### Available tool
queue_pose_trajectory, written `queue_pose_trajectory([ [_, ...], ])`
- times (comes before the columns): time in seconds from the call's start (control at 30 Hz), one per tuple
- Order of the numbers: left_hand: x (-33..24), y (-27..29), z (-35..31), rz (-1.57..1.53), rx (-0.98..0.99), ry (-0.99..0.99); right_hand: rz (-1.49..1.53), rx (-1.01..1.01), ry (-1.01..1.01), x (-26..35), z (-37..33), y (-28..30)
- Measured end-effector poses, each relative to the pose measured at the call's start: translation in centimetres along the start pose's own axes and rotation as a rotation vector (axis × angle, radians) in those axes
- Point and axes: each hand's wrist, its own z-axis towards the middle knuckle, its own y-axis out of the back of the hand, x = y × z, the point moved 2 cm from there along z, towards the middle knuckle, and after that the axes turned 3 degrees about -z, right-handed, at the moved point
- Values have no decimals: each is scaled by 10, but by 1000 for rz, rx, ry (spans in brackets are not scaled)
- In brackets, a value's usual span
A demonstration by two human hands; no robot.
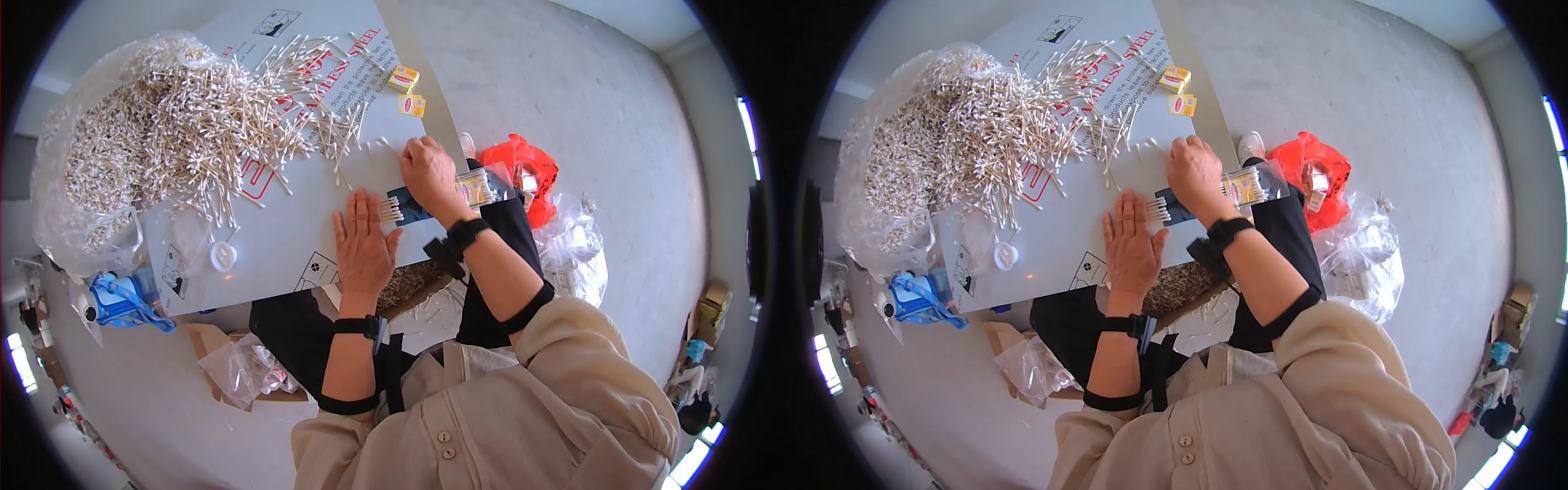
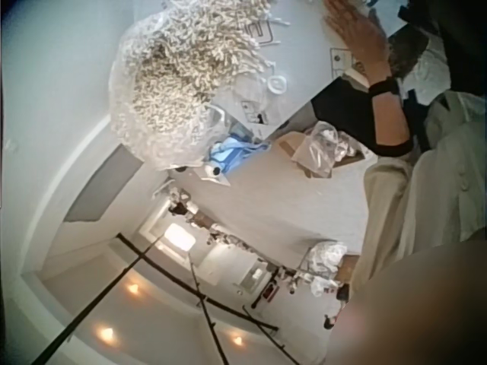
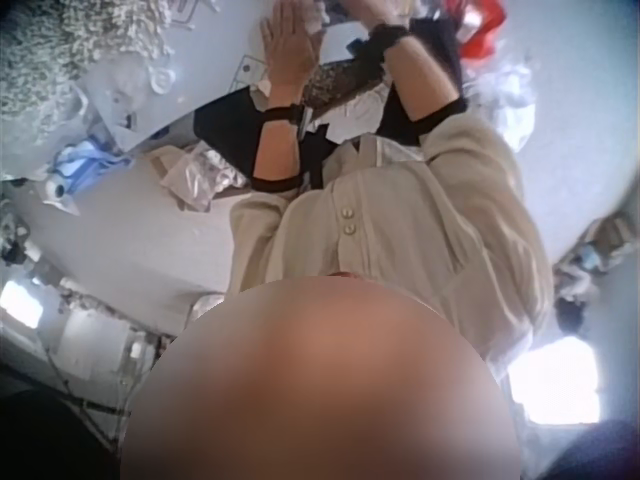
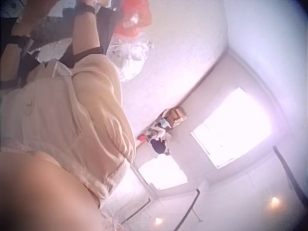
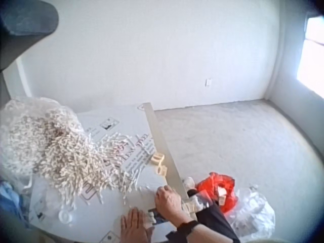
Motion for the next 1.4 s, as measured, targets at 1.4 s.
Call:
queue_pose_trajectory([
  [1.4,1,0,-2,-38,-79,27,-85,446,43,47,13,-12],
])
